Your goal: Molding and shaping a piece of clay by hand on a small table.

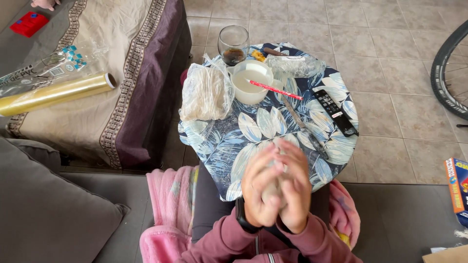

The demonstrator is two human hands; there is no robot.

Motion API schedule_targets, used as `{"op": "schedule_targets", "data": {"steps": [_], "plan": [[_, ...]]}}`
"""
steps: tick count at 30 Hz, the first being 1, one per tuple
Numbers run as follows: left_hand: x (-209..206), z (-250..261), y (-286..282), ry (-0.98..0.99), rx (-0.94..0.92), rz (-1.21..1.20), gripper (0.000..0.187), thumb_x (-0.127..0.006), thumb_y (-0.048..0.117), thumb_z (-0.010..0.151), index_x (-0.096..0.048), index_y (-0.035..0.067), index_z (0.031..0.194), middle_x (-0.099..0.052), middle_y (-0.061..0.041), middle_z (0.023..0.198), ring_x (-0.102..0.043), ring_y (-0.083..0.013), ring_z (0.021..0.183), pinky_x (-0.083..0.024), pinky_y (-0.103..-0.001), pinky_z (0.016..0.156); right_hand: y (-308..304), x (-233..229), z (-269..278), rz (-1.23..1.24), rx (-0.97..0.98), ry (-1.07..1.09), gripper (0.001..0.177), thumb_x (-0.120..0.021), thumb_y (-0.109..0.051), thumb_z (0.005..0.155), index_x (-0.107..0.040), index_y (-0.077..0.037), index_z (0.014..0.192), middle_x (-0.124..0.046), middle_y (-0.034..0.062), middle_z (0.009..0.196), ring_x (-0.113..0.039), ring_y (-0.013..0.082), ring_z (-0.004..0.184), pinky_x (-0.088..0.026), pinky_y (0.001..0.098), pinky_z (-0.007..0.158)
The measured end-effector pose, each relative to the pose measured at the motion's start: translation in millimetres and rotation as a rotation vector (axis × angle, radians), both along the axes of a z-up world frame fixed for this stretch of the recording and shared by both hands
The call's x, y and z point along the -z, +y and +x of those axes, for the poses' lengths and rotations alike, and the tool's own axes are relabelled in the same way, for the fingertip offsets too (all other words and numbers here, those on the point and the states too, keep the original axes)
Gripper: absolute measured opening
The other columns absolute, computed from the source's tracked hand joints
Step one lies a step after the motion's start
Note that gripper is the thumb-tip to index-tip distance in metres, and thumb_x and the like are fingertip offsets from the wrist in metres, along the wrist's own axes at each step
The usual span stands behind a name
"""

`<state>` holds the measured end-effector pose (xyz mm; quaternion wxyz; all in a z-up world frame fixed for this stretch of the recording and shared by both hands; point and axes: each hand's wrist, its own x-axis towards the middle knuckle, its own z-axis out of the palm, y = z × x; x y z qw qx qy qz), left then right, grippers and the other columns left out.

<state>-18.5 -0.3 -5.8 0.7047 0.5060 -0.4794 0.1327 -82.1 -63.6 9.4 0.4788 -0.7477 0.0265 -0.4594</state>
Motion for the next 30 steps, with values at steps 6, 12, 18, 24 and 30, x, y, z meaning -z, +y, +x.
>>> {"op": "schedule_targets", "data": {"steps": [6,12,18,24,30], "plan": [[-62,-4,12,-0.191,-0.145,-0.121,0.011,-0.071,0.0,0.074,-0.066,0.008,0.081,-0.072,-0.007,0.085,-0.069,-0.0253,0.073,-0.059,-0.034,0.072,27,-23,5,0.373,-0.097,-0.159,0.07,-0.027,-0.035,0.099,-0.023,0.008,0.154,-0.028,0.0305,0.165,-0.033,0.039,0.154,-0.027,0.0459,0.13],[-57,9,23,0.113,0.15,0.022,0.011,-0.067,-0.001,0.078,-0.062,0.008,0.073,-0.071,-0.004,0.083,-0.065,-0.0226,0.071,-0.054,-0.032,0.071,27,-4,13,0.266,-0.011,-0.143,0.075,-0.029,-0.045,0.103,-0.027,0.011,0.153,-0.03,0.0309,0.163,-0.03,0.0378,0.156,-0.023,0.0479,0.133],[-15,32,5,1.012,0.697,-0.037,0.072,-0.023,0.049,0.11,-0.048,-0.006,0.147,-0.051,-0.022,0.153,-0.051,-0.0319,0.141,-0.038,-0.042,0.122,0,-15,10,-0.232,0.098,0.005,0.065,-0.028,-0.057,0.111,-0.058,-0.002,0.129,-0.051,0.0186,0.151,-0.043,0.0372,0.151,-0.034,0.055,0.133],[-19,21,5,1.028,0.616,-0.337,0.088,-0.014,0.071,0.099,-0.021,0.013,0.165,-0.026,-0.013,0.171,-0.017,-0.0308,0.162,-0.004,-0.05,0.126,10,-30,19,-0.099,-0.008,0.115,0.033,-0.052,-0.022,0.093,-0.07,0.006,0.094,-0.073,0.0184,0.105,-0.071,0.0274,0.092,-0.056,0.0346,0.086],[-22,-1,2,1.035,0.382,-0.389,0.078,-0.017,0.053,0.104,-0.03,0.0,0.159,-0.039,-0.024,0.162,-0.034,-0.0313,0.154,-0.019,-0.041,0.125,-9,0,24,0.262,-0.183,-0.05,0.031,-0.05,-0.016,0.095,-0.062,0.0,0.072,-0.067,0.0112,0.078,-0.066,0.024,0.073,-0.056,0.0337,0.076]]}}
